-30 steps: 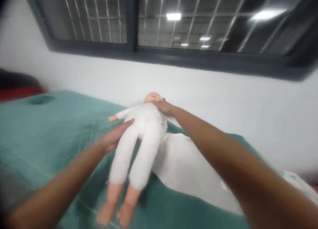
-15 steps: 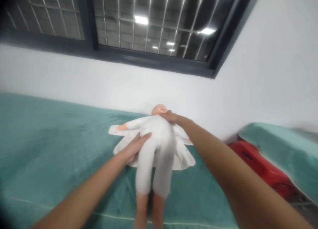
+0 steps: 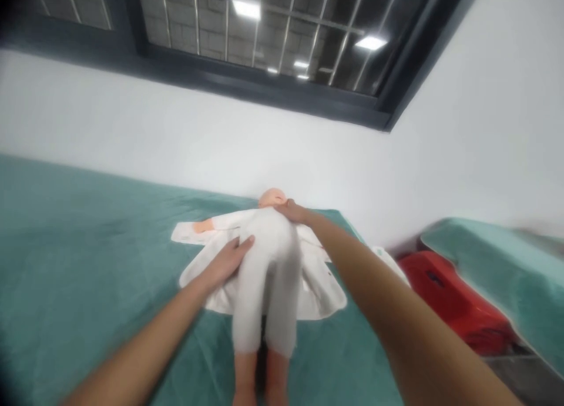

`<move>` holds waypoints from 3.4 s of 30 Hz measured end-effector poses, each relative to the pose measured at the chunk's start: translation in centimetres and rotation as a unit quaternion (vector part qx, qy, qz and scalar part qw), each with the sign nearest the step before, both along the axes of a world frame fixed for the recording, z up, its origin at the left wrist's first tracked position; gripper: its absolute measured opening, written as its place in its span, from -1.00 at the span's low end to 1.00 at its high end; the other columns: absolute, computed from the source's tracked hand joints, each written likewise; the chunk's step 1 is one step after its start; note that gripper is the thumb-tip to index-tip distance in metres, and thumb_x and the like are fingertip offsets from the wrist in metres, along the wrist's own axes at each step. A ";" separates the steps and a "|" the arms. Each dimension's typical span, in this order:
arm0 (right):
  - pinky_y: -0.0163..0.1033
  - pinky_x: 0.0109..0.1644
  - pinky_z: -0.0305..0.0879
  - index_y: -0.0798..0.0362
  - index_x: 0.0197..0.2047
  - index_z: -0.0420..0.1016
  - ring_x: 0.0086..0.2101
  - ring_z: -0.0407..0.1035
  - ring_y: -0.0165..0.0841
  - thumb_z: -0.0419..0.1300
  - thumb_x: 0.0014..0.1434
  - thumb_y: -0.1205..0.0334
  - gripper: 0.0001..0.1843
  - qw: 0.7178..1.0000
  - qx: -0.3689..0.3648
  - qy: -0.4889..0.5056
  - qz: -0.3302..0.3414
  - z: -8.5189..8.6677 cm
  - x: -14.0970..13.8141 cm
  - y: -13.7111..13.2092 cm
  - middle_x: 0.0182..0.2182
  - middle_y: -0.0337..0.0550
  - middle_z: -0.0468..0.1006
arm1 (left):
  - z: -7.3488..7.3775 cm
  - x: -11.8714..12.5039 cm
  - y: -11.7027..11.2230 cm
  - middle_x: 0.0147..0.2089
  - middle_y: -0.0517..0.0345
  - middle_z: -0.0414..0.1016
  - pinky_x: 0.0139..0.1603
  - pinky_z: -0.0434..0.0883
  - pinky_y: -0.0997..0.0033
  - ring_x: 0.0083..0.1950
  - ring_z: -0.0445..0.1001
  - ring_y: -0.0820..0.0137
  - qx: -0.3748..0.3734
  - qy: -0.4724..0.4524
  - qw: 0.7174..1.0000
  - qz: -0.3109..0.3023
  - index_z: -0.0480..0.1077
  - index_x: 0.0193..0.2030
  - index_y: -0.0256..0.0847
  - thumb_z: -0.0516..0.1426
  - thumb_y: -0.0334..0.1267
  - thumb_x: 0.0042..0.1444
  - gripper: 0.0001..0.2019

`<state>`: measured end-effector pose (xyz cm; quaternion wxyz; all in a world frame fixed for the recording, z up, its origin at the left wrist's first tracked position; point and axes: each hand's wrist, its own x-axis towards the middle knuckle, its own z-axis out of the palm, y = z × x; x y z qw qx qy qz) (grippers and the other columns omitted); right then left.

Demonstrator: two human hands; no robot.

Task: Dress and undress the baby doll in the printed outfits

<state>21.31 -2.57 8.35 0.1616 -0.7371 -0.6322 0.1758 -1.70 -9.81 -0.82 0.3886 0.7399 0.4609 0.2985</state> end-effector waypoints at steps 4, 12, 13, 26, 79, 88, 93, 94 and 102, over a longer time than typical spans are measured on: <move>0.17 0.10 0.30 0.20 0.23 0.29 0.02 0.41 0.12 0.25 0.07 -0.24 -0.15 0.996 0.005 -0.089 0.014 2.1 1.1 1.8 0.02 0.28 0.53 | 0.7 -0.5 1.8 -0.16 -0.15 0.61 -0.02 0.39 0.22 -0.08 0.55 0.14 0.059 0.096 0.991 0.074 0.50 -0.21 -0.28 -0.29 0.04 0.37 -0.37; -0.12 0.25 0.16 -0.06 0.26 0.27 0.24 0.16 -0.15 0.24 0.12 0.03 -0.36 0.945 0.073 -0.160 0.276 -1.1 -10.2 2.9 0.28 -0.08 0.27 | -0.7 -0.5 3.9 0.04 -0.19 0.44 0.03 0.35 0.12 0.11 0.37 0.05 0.187 0.294 0.931 0.112 0.38 0.09 -0.27 0.00 -0.28 0.23 -0.66; -0.12 0.23 0.18 -0.05 0.26 0.28 0.24 0.16 -0.14 0.24 0.12 0.05 -0.36 0.937 0.051 -0.163 0.304 -2.1 -11.5 3.0 0.29 -0.08 0.28 | -1.1 -0.6 4.0 0.05 -0.22 0.43 0.02 0.35 0.11 0.11 0.38 0.04 0.178 0.306 0.928 0.116 0.37 0.11 -0.30 0.02 -0.25 0.22 -0.64; -0.19 -0.13 0.29 -0.04 0.03 0.51 -0.11 0.47 -0.14 0.20 0.11 -0.07 -0.53 0.932 -0.026 -0.167 0.321 -4.6 -11.9 5.2 -0.06 -0.10 0.60 | -2.4 -2.7 5.6 -0.13 -0.02 0.58 -0.20 0.32 0.31 -0.11 0.50 0.19 0.115 0.108 0.976 0.151 0.55 -0.22 -0.15 0.05 -0.22 0.20 -0.77; 0.02 -0.01 0.32 0.15 0.18 0.31 -0.21 0.46 -0.07 0.07 0.07 -0.05 -0.33 0.913 0.247 0.185 -0.266 -9.9 5.7 -13.2 -0.26 0.05 0.59 | -2.5 -3.9 3.5 -0.07 -0.15 0.55 -0.16 0.34 0.22 -0.05 0.51 0.05 0.085 0.213 0.935 0.271 0.36 -0.01 -0.18 -0.01 0.09 0.25 -0.60; -0.13 -0.02 0.40 0.00 0.31 0.24 -0.05 0.46 -0.15 0.22 -0.01 -0.20 -0.13 0.890 0.196 0.350 -0.215 -9.4 5.6 -12.7 0.05 -0.04 0.52 | -2.1 -2.6 3.2 -0.27 0.10 0.54 -0.23 0.29 0.38 -0.23 0.48 0.29 0.149 0.046 0.970 0.188 0.36 -0.30 -0.14 0.04 -0.05 0.25 -0.77; -0.13 0.01 0.42 -0.09 0.29 0.29 0.00 0.44 -0.15 0.24 0.04 -0.17 -0.22 0.880 0.192 0.382 -0.205 -8.9 5.4 -12.5 0.09 -0.13 0.50 | -1.6 -1.4 3.1 -0.34 0.21 0.45 -0.32 0.27 0.44 -0.35 0.36 0.40 0.111 -0.098 0.978 0.147 0.35 -0.30 -0.15 0.07 -0.03 0.21 -0.77; -0.14 0.02 0.41 -0.11 0.30 0.28 0.01 0.43 -0.16 0.25 0.05 -0.15 -0.23 0.877 0.192 0.392 -0.199 -8.8 5.2 -12.5 0.10 -0.15 0.50 | -1.5 -1.1 3.0 -0.36 0.23 0.42 -0.35 0.26 0.45 -0.38 0.33 0.42 0.096 -0.123 0.978 0.136 0.34 -0.30 -0.15 0.08 -0.03 0.20 -0.77; -0.12 -0.06 0.45 -0.18 0.31 0.24 -0.11 0.49 -0.19 0.27 0.08 -0.08 -0.26 0.847 0.141 0.504 -0.093 -9.0 3.0 -12.0 0.00 -0.19 0.56 | -1.0 0.3 2.4 -0.37 0.26 0.35 -0.37 0.26 0.53 -0.37 0.28 0.48 0.015 -0.280 0.958 0.060 0.31 -0.32 -0.17 0.07 -0.06 0.22 -0.77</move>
